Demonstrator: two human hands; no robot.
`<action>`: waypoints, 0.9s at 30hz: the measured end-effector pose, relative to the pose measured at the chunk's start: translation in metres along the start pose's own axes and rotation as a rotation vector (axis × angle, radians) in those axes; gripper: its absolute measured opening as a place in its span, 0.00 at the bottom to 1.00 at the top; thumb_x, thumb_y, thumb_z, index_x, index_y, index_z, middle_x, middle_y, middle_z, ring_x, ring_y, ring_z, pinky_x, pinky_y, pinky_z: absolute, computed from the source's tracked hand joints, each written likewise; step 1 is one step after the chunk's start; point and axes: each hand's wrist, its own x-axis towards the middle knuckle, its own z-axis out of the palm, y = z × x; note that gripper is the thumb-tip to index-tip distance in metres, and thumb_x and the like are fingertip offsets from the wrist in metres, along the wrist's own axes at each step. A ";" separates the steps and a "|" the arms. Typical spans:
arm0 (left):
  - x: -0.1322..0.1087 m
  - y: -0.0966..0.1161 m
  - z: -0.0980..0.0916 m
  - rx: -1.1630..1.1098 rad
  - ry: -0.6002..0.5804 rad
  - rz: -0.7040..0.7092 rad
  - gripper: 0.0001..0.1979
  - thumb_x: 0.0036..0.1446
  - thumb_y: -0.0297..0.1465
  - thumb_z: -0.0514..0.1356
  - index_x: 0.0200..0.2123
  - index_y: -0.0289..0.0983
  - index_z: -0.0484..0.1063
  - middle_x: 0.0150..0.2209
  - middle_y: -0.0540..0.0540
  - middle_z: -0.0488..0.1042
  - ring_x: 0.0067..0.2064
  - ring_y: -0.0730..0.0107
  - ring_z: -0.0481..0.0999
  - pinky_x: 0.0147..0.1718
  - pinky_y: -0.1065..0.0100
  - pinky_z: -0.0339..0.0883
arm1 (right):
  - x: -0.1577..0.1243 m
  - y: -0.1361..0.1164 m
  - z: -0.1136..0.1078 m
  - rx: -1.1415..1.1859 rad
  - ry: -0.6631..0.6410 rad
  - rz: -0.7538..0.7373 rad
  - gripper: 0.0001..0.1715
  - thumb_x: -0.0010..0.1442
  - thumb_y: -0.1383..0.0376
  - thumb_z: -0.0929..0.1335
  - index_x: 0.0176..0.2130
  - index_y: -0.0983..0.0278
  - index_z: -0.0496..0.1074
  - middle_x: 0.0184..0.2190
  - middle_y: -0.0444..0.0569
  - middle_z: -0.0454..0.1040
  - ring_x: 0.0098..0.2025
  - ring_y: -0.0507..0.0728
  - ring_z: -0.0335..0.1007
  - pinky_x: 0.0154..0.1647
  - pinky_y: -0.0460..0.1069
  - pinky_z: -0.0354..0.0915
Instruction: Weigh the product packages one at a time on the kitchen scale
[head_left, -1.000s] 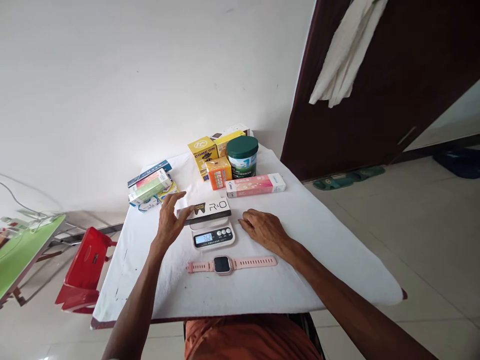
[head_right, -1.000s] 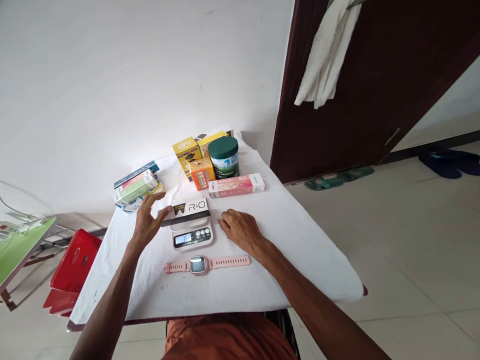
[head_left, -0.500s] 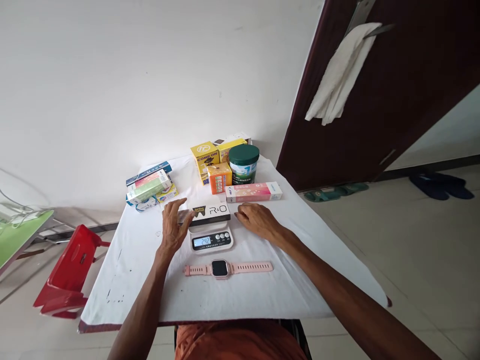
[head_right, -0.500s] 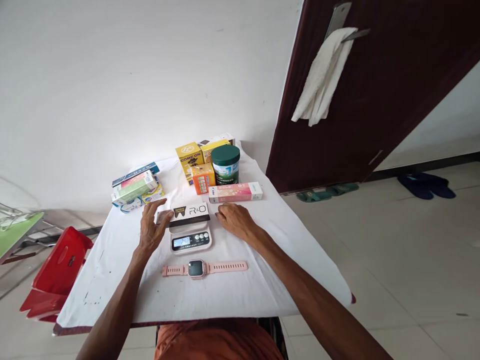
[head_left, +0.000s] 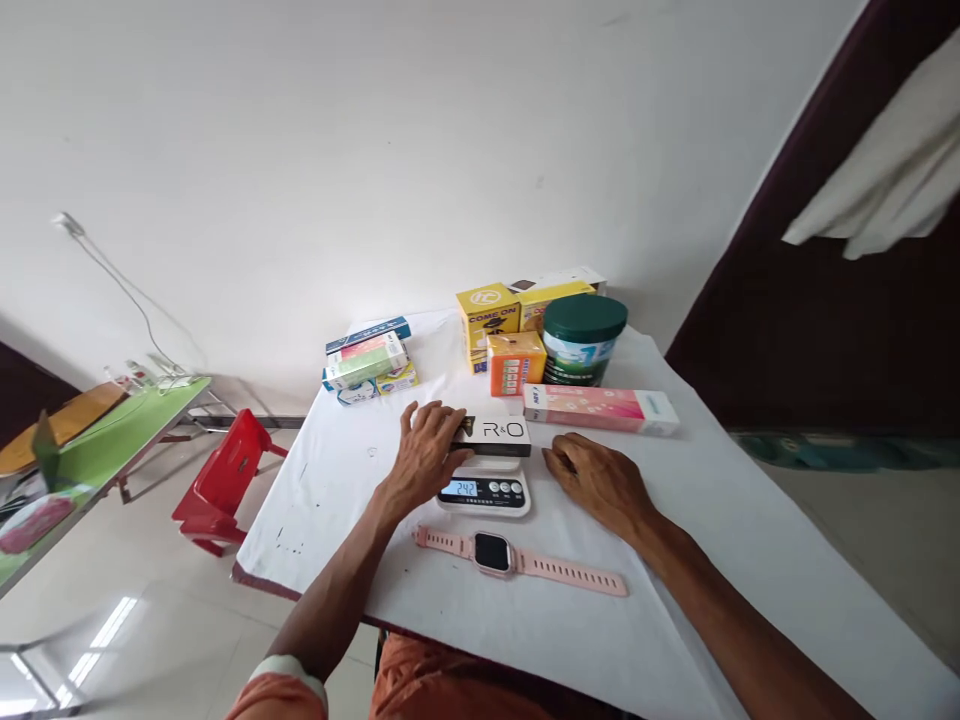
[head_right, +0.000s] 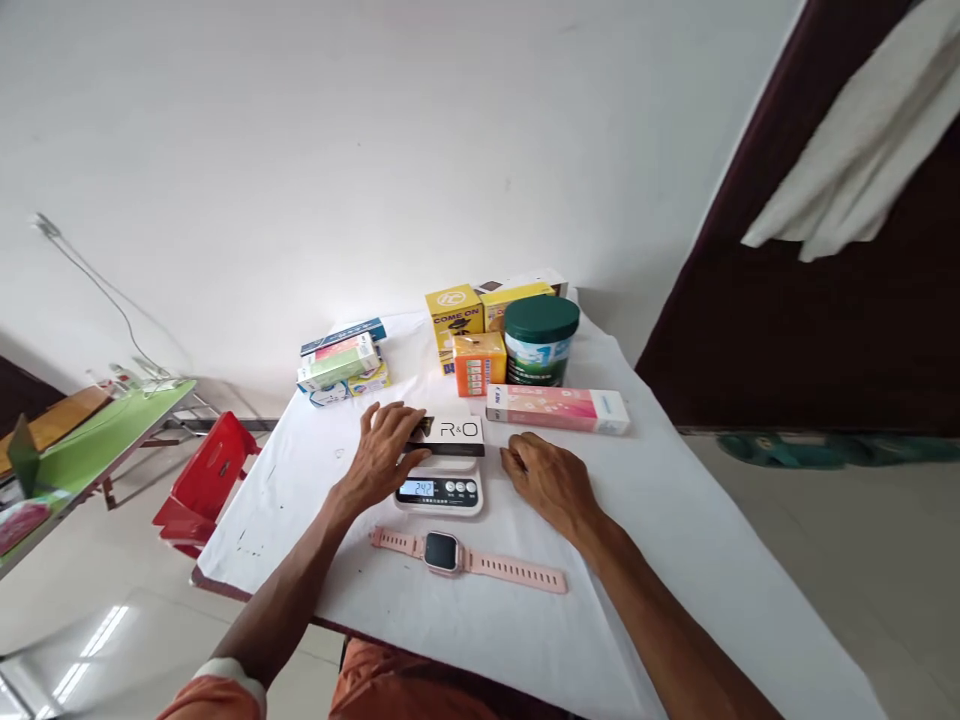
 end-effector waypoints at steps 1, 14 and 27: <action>0.000 0.001 0.000 0.008 -0.031 -0.014 0.23 0.68 0.37 0.60 0.64 0.42 0.63 0.57 0.40 0.72 0.63 0.53 0.68 0.68 0.44 0.48 | 0.000 0.001 0.001 0.004 0.012 -0.008 0.19 0.68 0.61 0.59 0.27 0.61 0.66 0.28 0.49 0.75 0.29 0.56 0.71 0.30 0.50 0.52; 0.020 -0.100 -0.075 0.173 0.136 -0.288 0.18 0.68 0.37 0.57 0.60 0.44 0.68 0.52 0.39 0.73 0.54 0.50 0.70 0.54 0.52 0.60 | -0.001 -0.005 -0.005 0.051 0.008 0.004 0.19 0.68 0.60 0.59 0.24 0.59 0.61 0.26 0.49 0.72 0.27 0.56 0.66 0.28 0.51 0.53; 0.088 -0.208 -0.065 0.235 -0.053 -0.536 0.20 0.68 0.34 0.54 0.61 0.42 0.68 0.61 0.35 0.69 0.61 0.46 0.64 0.61 0.45 0.52 | -0.001 0.000 0.001 -0.009 0.032 0.015 0.19 0.69 0.62 0.59 0.27 0.61 0.64 0.28 0.47 0.75 0.27 0.55 0.69 0.30 0.50 0.52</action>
